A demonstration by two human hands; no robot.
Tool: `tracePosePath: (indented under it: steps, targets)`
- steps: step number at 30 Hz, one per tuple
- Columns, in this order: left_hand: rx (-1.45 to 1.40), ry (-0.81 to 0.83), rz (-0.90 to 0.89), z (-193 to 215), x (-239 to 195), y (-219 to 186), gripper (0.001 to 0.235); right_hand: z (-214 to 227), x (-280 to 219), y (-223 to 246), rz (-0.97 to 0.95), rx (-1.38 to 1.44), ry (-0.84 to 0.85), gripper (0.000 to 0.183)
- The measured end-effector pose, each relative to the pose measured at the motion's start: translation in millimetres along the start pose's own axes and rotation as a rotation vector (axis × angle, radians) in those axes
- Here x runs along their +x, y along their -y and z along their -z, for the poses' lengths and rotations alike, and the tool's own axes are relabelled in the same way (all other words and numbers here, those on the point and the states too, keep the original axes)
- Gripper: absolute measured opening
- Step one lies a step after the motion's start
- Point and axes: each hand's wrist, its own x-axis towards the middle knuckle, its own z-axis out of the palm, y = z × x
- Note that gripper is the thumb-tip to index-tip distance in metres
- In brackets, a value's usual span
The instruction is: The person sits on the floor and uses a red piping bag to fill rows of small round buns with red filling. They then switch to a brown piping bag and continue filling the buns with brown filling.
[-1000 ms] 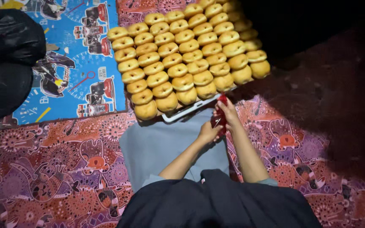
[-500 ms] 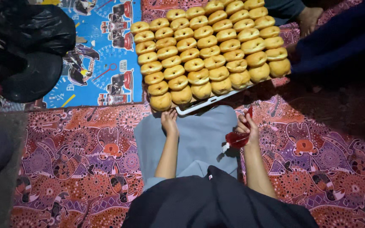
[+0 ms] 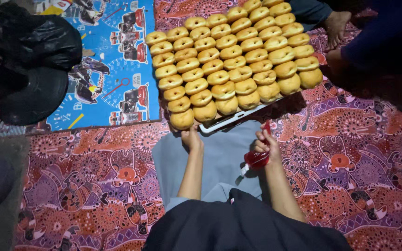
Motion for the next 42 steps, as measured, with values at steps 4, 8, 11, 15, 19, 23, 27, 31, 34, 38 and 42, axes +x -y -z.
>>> tracePosePath:
  steps: [4,8,11,15,19,23,27,31,34,38,42]
  targets:
    - [0.066,-0.057,-0.024,15.3,11.1,-13.8,0.027,5.6,-2.6,-11.3,-0.035,-0.067,-0.043,0.022]
    - [0.116,-0.049,-0.043,43.3,34.4,-37.6,0.024,10.0,-3.7,-12.5,-0.092,-0.011,0.017,0.023]
    - [0.145,-0.048,-0.011,61.9,57.9,-61.7,0.022,8.8,-7.7,-14.5,-0.123,-0.036,-0.037,0.023]
    - [0.014,0.207,0.152,74.2,53.5,-80.4,0.020,5.5,-5.3,-23.4,-0.163,-0.013,0.007,0.023]
    - [0.101,0.364,0.333,65.8,-48.7,-49.9,0.032,6.6,6.9,-41.2,-0.205,-0.027,-0.019,0.023]
    - [0.581,0.826,0.584,42.0,-156.5,-17.1,0.070,16.1,16.2,-55.2,-0.157,-0.171,-0.099,0.023]
    - [1.079,1.066,0.218,11.1,-181.5,-16.8,0.066,17.6,24.5,-47.2,-0.023,-0.478,-0.280,0.027]
    - [1.182,0.979,0.212,-2.4,-194.9,-15.5,0.048,12.4,27.8,-30.9,-0.060,-0.612,-0.356,0.024]
    - [1.155,0.868,0.270,-4.9,-207.6,-12.0,0.042,4.9,31.7,-26.9,-0.111,-0.647,-0.359,0.022]
    - [1.074,0.803,0.411,-12.3,-209.7,-8.9,0.033,-8.6,39.6,-24.3,-0.117,-0.653,-0.378,0.021]
    - [1.087,0.811,0.369,-18.1,-206.8,-1.3,0.033,-17.1,44.3,-18.4,-0.135,-0.720,-0.431,0.021]
